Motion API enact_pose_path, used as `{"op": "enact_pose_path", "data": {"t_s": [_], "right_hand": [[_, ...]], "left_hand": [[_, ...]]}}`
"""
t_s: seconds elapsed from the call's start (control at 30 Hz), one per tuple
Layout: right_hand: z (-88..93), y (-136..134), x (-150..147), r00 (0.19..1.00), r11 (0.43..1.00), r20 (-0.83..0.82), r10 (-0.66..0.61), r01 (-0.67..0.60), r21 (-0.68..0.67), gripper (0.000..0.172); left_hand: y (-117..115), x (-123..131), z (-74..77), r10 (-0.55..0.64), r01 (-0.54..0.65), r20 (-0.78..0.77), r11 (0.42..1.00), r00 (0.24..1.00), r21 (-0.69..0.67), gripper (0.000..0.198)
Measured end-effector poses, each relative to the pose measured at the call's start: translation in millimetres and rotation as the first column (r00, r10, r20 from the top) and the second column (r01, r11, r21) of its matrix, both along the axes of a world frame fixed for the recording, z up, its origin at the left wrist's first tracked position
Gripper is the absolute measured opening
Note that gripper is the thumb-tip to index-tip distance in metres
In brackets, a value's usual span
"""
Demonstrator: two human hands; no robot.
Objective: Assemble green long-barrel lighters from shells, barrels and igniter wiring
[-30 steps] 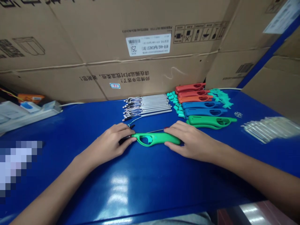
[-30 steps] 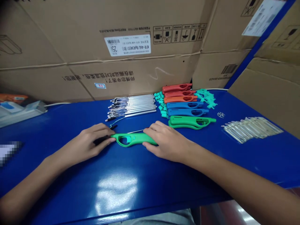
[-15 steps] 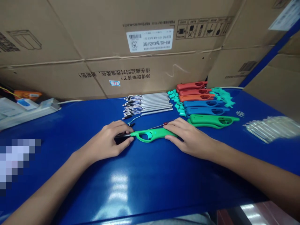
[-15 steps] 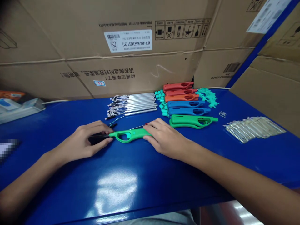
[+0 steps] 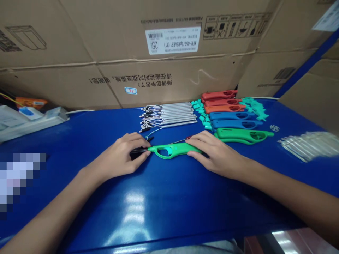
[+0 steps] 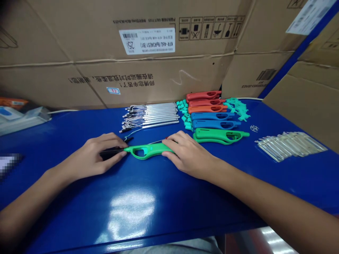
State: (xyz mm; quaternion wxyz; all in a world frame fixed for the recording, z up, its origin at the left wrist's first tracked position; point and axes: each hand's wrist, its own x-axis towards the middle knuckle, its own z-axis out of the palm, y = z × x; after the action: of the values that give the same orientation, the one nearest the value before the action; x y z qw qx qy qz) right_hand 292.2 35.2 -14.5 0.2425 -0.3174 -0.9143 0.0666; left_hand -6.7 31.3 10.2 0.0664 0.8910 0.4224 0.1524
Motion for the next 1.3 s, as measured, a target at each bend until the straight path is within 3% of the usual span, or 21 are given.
{"op": "enact_pose_path", "data": {"t_s": [0.43, 0.87, 1.03, 1.3], "right_hand": [[-1.9, 2.2, -1.2, 1.0, 1.0, 0.031, -0.001, 0.001, 0.0, 0.033], [0.0, 3.1, -1.8, 0.997, 1.0, 0.075, -0.002, 0.004, -0.024, 0.031], [3.5, 0.6, -1.0, 0.99, 1.0, 0.14, -0.007, 0.006, 0.008, 0.033], [-0.4, 0.2, -5.1, 0.993, 0.994, 0.111, -0.025, 0.013, 0.106, 0.031]], "left_hand": [[1.1, -1.7, -0.1, -0.019, 0.019, -0.006, 1.0, 1.0, 0.021, 0.026], [2.2, -2.3, -0.1, 0.013, -0.014, -0.019, 0.998, 1.0, -0.056, 0.029], [1.9, 0.6, -1.5, -0.014, 0.015, -0.074, 1.0, 0.997, 0.011, 0.028], [-0.9, 1.7, -2.6, -0.026, 0.031, -0.087, 0.998, 0.996, 0.054, 0.028]]}}
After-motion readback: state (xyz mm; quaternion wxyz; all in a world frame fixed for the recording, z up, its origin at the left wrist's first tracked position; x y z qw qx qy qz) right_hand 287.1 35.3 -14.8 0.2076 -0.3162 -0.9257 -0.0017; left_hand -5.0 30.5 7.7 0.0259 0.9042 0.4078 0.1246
